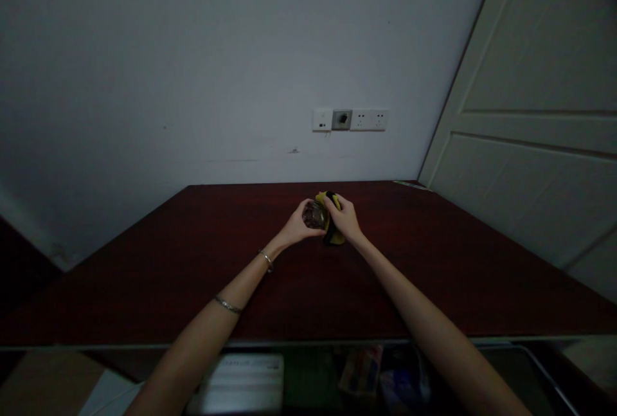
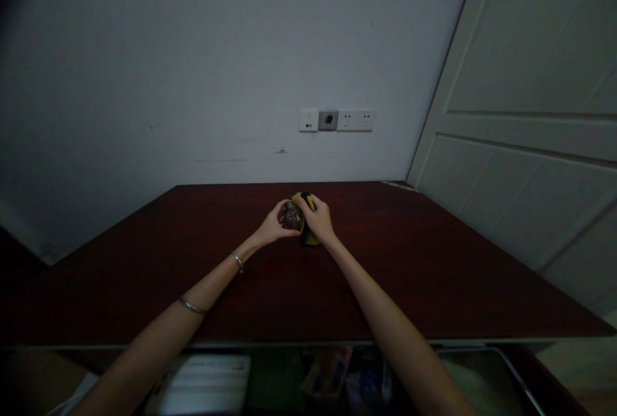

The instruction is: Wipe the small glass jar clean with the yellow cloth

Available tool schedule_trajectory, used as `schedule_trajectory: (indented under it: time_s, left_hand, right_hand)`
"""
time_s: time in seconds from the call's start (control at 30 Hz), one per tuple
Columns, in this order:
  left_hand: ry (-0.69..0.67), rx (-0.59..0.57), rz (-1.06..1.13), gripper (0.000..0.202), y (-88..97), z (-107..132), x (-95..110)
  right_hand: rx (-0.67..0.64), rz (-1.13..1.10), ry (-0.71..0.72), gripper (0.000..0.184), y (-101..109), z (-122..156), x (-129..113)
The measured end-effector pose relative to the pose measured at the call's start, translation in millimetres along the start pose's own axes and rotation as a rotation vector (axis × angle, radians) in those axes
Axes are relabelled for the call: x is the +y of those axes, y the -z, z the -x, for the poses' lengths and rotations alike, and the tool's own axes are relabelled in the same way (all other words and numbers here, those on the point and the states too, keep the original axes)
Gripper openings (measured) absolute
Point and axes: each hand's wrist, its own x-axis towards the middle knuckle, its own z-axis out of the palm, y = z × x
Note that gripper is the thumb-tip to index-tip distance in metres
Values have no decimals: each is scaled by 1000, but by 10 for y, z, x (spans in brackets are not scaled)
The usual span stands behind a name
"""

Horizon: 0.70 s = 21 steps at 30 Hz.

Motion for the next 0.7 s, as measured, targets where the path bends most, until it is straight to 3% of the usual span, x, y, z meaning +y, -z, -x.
schedule_trajectory:
  time_s: [0.13, 0.33, 0.53, 0.7]
  left_hand:
    - [1, -12, -8, 84, -17, 3, 11]
    - [18, 17, 2, 86, 3, -28, -58]
    - [66, 79, 67, 81, -29, -25, 29]
    - [53, 91, 20, 84, -4, -25, -18]
  right_hand:
    - [3, -17, -22, 37, 1, 3, -3]
    - [-89, -2, 129, 31, 28, 108, -142]
    - [-205, 5, 232, 30, 78, 168, -272]
    - [-141, -59, 170, 29, 27, 162, -226]
